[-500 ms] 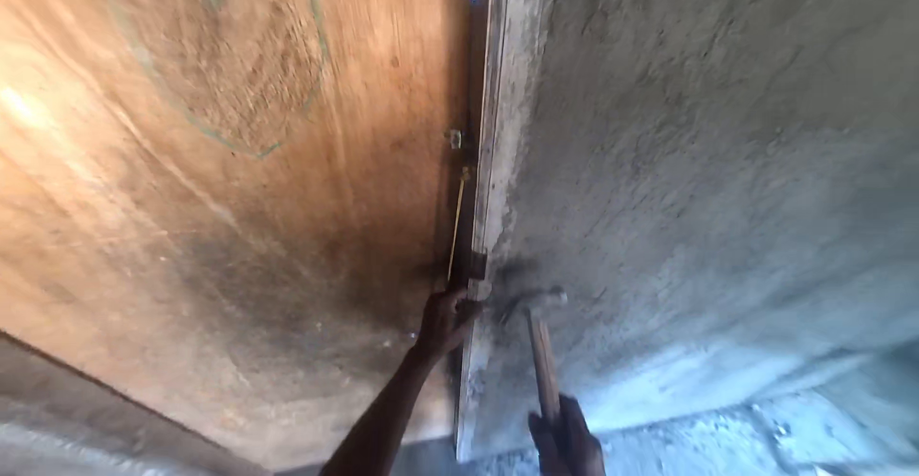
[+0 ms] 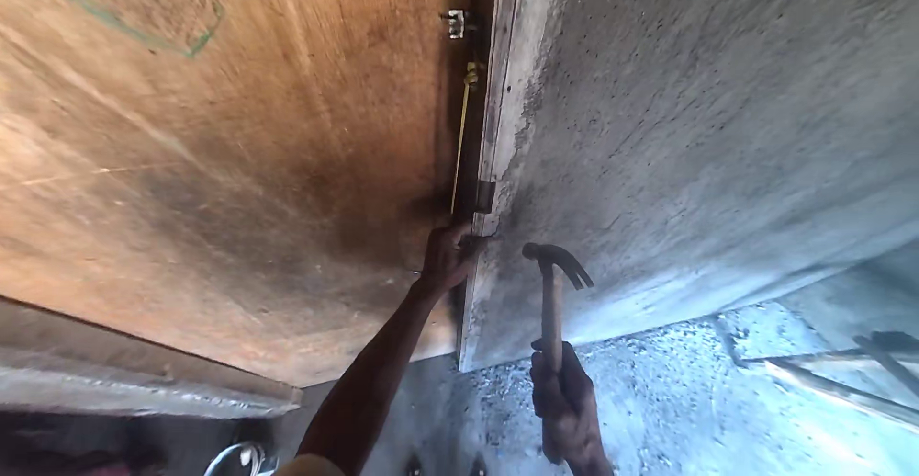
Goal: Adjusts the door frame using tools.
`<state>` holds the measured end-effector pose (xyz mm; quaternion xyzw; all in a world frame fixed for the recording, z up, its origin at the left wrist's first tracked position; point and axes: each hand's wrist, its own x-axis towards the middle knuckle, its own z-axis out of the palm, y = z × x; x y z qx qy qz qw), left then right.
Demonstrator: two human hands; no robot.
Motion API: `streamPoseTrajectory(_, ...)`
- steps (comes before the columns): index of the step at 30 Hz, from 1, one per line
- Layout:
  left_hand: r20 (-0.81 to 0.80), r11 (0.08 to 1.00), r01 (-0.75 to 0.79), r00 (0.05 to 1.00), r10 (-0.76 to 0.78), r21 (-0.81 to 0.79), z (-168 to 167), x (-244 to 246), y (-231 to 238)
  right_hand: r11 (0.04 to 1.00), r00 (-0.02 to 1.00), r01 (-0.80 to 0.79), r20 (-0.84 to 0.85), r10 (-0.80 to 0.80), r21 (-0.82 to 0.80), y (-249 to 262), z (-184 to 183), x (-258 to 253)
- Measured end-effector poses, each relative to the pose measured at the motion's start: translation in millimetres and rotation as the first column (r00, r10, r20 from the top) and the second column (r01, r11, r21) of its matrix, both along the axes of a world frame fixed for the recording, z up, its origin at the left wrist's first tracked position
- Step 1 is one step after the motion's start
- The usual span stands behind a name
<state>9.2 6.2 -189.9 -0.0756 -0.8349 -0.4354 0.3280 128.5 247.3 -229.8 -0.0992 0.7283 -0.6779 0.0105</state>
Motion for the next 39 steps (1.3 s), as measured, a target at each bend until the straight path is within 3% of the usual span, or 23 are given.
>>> streamPoseTrajectory(10,0.086,0.996,-0.045,0.995,0.051,-0.070,4.5,2.3,-1.0,0.994,0.963,-0.012,-0.266,0.041,0.107,-35.4,7.8,-30.3)
streamPoseTrajectory(14,0.102,0.998,-0.028,0.994,0.034,-0.065,5.3,3.0,-1.8,0.963,0.948,0.074,-0.319,0.012,0.258,-51.1,-1.6,-44.4)
streamPoseTrajectory(23,0.113,0.994,-0.034,0.993,0.046,-0.109,10.6,2.7,-4.0,0.876,0.845,0.307,-0.530,-0.071,0.372,-52.1,-8.9,-50.7)
streamPoseTrajectory(39,0.109,0.987,-0.068,0.990,0.085,-0.147,12.2,6.2,0.6,0.865,0.859,0.261,-0.511,-0.005,0.430,-42.6,-2.0,-53.4)
